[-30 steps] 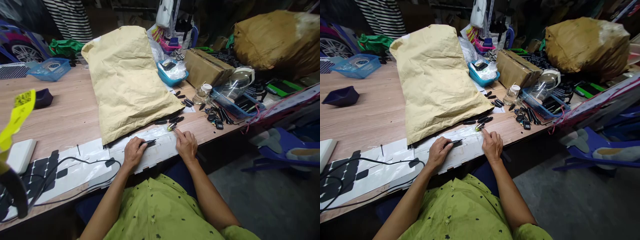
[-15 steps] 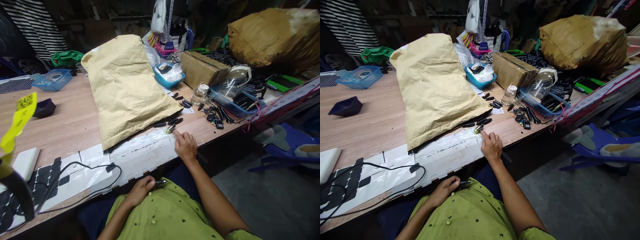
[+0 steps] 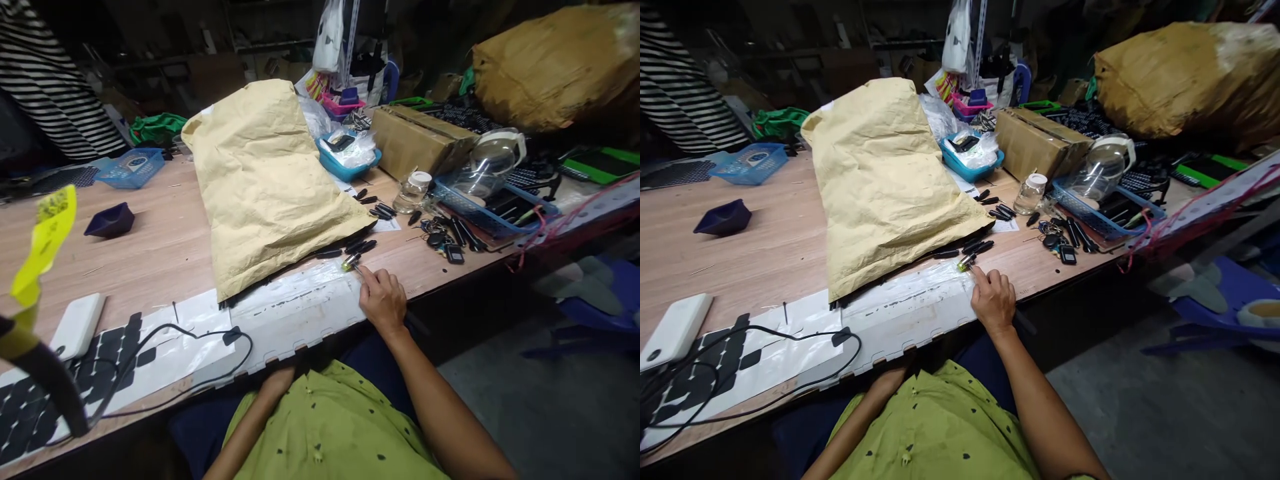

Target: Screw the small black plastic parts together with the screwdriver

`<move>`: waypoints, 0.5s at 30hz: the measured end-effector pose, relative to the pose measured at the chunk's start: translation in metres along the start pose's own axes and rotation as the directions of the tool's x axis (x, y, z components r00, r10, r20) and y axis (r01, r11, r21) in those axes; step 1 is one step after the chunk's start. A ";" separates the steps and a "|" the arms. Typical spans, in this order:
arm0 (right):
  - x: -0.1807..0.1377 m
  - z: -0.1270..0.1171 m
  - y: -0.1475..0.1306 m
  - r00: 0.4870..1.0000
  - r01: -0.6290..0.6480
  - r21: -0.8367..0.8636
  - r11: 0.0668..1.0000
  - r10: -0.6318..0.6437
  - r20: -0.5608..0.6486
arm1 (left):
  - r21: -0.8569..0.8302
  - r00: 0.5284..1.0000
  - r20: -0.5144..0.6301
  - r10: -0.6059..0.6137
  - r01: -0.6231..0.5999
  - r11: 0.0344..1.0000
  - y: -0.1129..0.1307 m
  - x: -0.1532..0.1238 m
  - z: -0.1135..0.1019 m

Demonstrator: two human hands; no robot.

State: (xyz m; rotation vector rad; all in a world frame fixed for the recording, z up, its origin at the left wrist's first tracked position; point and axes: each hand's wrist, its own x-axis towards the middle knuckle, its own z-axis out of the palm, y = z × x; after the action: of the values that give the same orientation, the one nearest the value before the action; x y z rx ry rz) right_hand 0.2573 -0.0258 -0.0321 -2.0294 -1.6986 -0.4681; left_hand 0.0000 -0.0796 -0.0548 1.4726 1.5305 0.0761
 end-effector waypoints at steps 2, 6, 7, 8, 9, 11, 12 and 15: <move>0.001 -0.002 -0.001 1.000 0.006 -0.008 1.000 -0.006 0.009 | -0.032 0.990 0.140 0.008 -0.003 0.999 0.006 -0.015 -0.005; 0.002 -0.004 -0.003 1.000 0.005 -0.025 1.000 -0.004 0.026 | -0.086 0.891 0.301 0.341 -0.331 0.940 0.046 -0.038 -0.024; 0.002 -0.004 -0.004 1.000 0.004 -0.024 1.000 -0.003 0.029 | -0.079 0.875 0.286 0.392 -0.386 0.919 0.059 -0.038 -0.029; 0.002 -0.004 -0.004 1.000 0.004 -0.021 1.000 -0.003 0.031 | -0.075 0.864 0.260 0.431 -0.427 0.901 0.073 -0.033 -0.034; 0.002 -0.004 -0.004 0.999 0.006 -0.018 1.000 -0.005 0.031 | -0.058 0.863 0.201 0.464 -0.462 0.885 0.087 -0.024 -0.038; 0.002 -0.004 -0.005 1.000 0.010 -0.015 1.000 -0.010 0.028 | 0.098 0.856 -0.036 0.516 -0.511 0.854 0.111 0.003 -0.045; 0.002 -0.004 -0.006 1.000 0.012 -0.016 1.000 -0.011 0.026 | 0.198 0.827 -0.154 0.540 -0.510 0.837 0.121 0.020 -0.048; 0.002 -0.003 -0.008 1.000 0.006 -0.021 1.000 -0.006 0.028 | 0.385 0.730 -0.352 0.586 -0.458 0.801 0.144 0.069 -0.054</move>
State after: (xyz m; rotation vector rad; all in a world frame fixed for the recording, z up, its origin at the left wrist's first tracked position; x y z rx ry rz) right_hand 0.2503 -0.0246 -0.0281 -2.0553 -1.7238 -0.4635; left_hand 0.0845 0.0427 0.0247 2.2110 1.4607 0.6184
